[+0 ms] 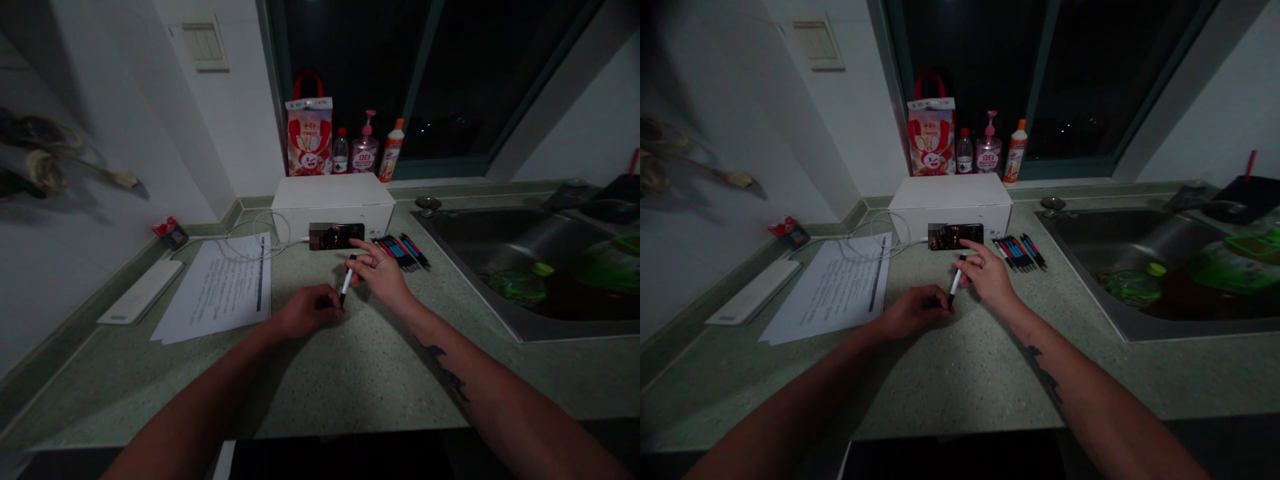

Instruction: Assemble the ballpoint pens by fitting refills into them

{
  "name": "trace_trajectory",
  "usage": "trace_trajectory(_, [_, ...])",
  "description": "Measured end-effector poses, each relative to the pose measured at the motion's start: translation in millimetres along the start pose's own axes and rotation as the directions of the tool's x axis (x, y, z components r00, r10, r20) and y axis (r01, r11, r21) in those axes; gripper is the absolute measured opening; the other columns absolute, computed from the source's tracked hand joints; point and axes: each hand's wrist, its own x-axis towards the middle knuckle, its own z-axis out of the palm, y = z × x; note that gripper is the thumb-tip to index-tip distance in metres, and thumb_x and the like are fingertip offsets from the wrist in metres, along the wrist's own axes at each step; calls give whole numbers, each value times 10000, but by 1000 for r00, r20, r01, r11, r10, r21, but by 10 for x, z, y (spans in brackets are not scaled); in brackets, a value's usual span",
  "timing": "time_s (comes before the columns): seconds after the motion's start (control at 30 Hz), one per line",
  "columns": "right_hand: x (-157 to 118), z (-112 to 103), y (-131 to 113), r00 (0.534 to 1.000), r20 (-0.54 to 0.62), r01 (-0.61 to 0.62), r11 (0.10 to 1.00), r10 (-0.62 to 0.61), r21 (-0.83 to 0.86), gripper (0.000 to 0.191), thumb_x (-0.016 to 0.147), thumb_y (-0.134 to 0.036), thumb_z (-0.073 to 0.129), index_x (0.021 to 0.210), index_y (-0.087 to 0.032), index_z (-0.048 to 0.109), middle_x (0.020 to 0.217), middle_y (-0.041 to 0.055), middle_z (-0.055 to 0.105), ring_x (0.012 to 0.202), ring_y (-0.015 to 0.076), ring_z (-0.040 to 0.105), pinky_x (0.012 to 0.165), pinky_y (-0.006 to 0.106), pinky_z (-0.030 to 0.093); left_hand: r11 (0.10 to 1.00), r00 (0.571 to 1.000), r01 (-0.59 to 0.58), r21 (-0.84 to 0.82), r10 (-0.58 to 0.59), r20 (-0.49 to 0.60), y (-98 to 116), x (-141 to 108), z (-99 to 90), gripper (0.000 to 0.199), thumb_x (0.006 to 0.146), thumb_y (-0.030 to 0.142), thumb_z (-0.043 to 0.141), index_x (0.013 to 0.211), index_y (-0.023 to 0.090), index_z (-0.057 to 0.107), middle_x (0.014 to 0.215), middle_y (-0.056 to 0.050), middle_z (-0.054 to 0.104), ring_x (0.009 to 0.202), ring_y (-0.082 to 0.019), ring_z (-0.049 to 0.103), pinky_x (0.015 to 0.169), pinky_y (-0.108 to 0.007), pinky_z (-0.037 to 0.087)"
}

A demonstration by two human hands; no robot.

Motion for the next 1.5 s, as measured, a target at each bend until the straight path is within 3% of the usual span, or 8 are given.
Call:
trace_trajectory(0.13, [-5, -3, -15, 1000, 6, -13, 1000, 13, -27, 354, 733, -397, 777, 1016, -190, 729, 735, 8, 723, 500, 109, 596, 498, 264, 502, 1000, 1000, 0, 25, 0, 4, -19, 1, -2, 87, 777, 251, 721, 770, 177, 676, 789, -28, 694, 747, -168, 639, 754, -327, 512])
trace_trajectory(0.3, [-8, -14, 8, 1000, 13, 23, 999, -23, -46, 527, 774, -385, 749, 1256, -185, 667, 639, -41, 657, 486, 109, 574, 492, 259, 480, 1000, 1000, 13, 8, -13, 25, -60, 10, -8, 124, 789, 280, 711, 796, 166, 665, 811, -31, 684, 766, -165, 626, 766, -331, 503])
trace_trajectory(0.47, [5, -37, 42, 999, 39, 0, 997, 3, -74, 412, 782, -419, 739, 1114, -175, 745, 665, -13, 664, 492, 100, 546, 487, 261, 459, 999, 999, 28, 34, -29, 38, -69, 12, -15, 143, 788, 294, 703, 812, 161, 657, 811, -26, 674, 772, -162, 608, 783, -336, 487])
trace_trajectory(0.93, [-11, -21, 16, 1000, 18, -3, 995, 5, -100, 456, 791, -405, 707, 1174, -160, 743, 785, 30, 703, 513, 89, 532, 496, 265, 452, 998, 1000, 16, 53, -17, 6, -65, 4, -13, 113, 792, 275, 703, 805, 167, 672, 824, -25, 705, 778, -160, 636, 786, -322, 502])
trace_trajectory(1.17, [-42, 30, 47, 995, 88, -46, 999, 46, -3, 837, 765, -381, 764, 1515, -228, 425, 707, -56, 649, 515, 122, 585, 481, 245, 474, 996, 999, -20, 87, 23, -43, -49, 19, -27, 103, 816, 270, 695, 818, 169, 676, 832, -32, 711, 781, -166, 640, 777, -324, 507])
trace_trajectory(1.33, [-47, 49, 133, 963, 235, -86, 976, 133, -198, 461, 880, -385, 625, 1289, -172, 635, 731, 2, 676, 534, 130, 579, 477, 239, 459, 982, 985, -117, 148, 133, -106, -55, 29, -74, 108, 850, 273, 674, 900, 181, 701, 894, -57, 737, 805, -185, 654, 788, -347, 522])
trace_trajectory(1.43, [46, -118, 96, 1000, 24, 25, 869, -15, -494, 399, 956, -375, 520, 1264, -167, 666, 817, 53, 722, 654, 173, 635, 591, 275, 493, 975, 980, -128, 183, 153, -127, -39, 26, -99, 173, 859, 272, 661, 1005, 191, 709, 928, -59, 740, 814, -188, 658, 774, -346, 528])
trace_trajectory(1.5, [128, -310, 43, 979, -132, -2, 647, -153, -763, 375, 979, -348, 495, 1242, -171, 695, 960, 105, 754, 836, 227, 682, 726, 314, 502, 970, 978, -120, 210, 152, -144, -34, 26, -109, 185, 870, 282, 651, 1022, 192, 707, 914, -52, 734, 813, -184, 657, 772, -342, 529])
